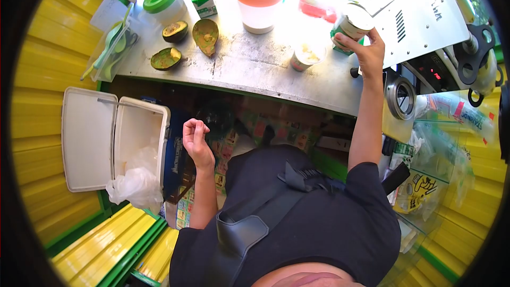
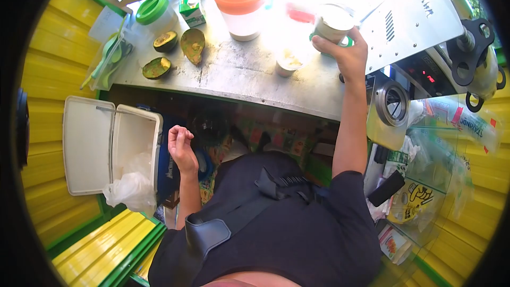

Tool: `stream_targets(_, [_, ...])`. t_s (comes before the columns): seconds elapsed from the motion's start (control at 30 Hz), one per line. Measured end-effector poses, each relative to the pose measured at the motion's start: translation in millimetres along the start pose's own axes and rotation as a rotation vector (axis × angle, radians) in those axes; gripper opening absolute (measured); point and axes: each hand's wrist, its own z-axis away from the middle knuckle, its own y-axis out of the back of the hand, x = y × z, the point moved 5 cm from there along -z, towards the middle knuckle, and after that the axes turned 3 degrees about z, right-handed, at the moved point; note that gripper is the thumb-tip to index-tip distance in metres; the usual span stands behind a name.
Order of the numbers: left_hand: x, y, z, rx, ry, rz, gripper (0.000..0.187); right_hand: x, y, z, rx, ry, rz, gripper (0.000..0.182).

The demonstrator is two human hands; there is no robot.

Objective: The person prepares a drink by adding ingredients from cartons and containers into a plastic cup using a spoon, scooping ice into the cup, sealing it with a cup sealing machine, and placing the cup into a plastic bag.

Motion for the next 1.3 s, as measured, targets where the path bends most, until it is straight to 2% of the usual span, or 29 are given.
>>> stream_targets(0.03, [2,2,3,0.018,-0.003,-0.002,0.008,6,2,1,-0.018,-0.001,-0.004,0.062])
stream_targets(0.1, [7,4,7,0.041,-0.023,-0.025,0.007,13,12,7,0.153,0.054,0.095,0.064])
stream_targets(0.13, [8,7,8,0.056,-0.032,-0.032,0.009,17,10,15,0.182,0.024,-0.039,0.066])
stream_targets(0.17, [6,9,8,0.089,-0.048,-0.032,0.009,34,12,20,0.262,0.065,0.015,0.058])
stream_targets(0.2, [6,8,8,0.087,-0.059,-0.039,0.008,67,19,24,0.306,0.034,0.095,0.059])
stream_targets(0.23, [10,11,8,0.107,-0.084,-0.058,0.007,92,19,30,0.326,0.065,0.026,0.059])
stream_targets(0.3, [24,1,9,0.167,-0.087,-0.192,0.007,129,17,41,0.334,0.026,0.172,0.062])
stream_targets(0.37, [23,5,8,0.191,-0.053,-0.165,0.009,153,12,48,0.272,0.043,0.206,0.061])
stream_targets(0.43, [16,14,11,0.156,-0.057,-0.080,0.009,167,9,51,0.296,-0.065,0.366,0.070])
stream_targets(0.53, [16,31,9,0.179,-0.069,-0.033,0.013,198,9,49,0.302,0.082,0.339,0.075])
stream_targets(0.57, [16,41,9,0.201,-0.081,-0.031,0.013,188,-2,52,0.308,0.133,0.306,0.076])
stream_targets(0.63, [18,62,9,0.271,-0.092,-0.076,0.012,181,-11,61,0.276,-0.035,0.238,0.074])
stream_targets(0.7, [35,92,10,0.452,-0.207,-0.158,0.018,191,-11,69,0.181,-0.165,0.015,0.067])
stream_targets(0.77, [77,141,27,0.754,-0.361,-0.511,0.033,190,14,86,0.093,-0.214,0.544,0.058])
stream_targets(0.8, [96,178,40,0.971,-0.436,-0.791,0.052,158,3,109,0.088,-0.215,0.765,0.050])
stream_targets(0.83, [111,216,51,1.154,-0.477,-0.806,0.069,121,-12,142,0.083,-0.215,0.986,0.043])
stream_targets(0.87, [123,257,62,1.323,-0.529,-0.926,0.081,114,-29,165,0.008,-0.249,0.887,0.040])
stream_targets(0.93, [144,312,69,1.491,-0.359,-1.296,0.083,118,-65,201,-0.181,-0.290,0.685,0.035])
stream_targets(0.97, [148,336,69,1.490,-0.344,-1.297,0.083,118,-96,214,-0.285,-0.299,0.572,0.032])
stream_targets(1.03, [138,386,52,1.262,0.150,-1.402,0.074,88,-173,230,-0.556,-0.292,0.495,0.027])
stream_targets(1.07, [141,402,49,1.199,0.044,-1.391,0.052,69,-209,235,-0.627,-0.282,0.459,0.027])
stream_targets(1.1, [138,415,48,1.174,0.045,-1.382,0.052,52,-239,239,-0.696,-0.272,0.420,0.026])
stream_targets(1.17, [129,433,51,1.132,-0.095,-1.083,0.035,34,-281,240,-0.731,-0.225,0.446,0.027])
stream_targets(1.2, [125,437,54,1.123,-0.090,-1.076,0.035,25,-299,242,-0.788,-0.179,0.458,0.028])
stream_targets(1.3, [129,434,73,1.039,-0.245,-1.087,0.026,9,-332,245,-0.820,-0.189,0.486,0.030])
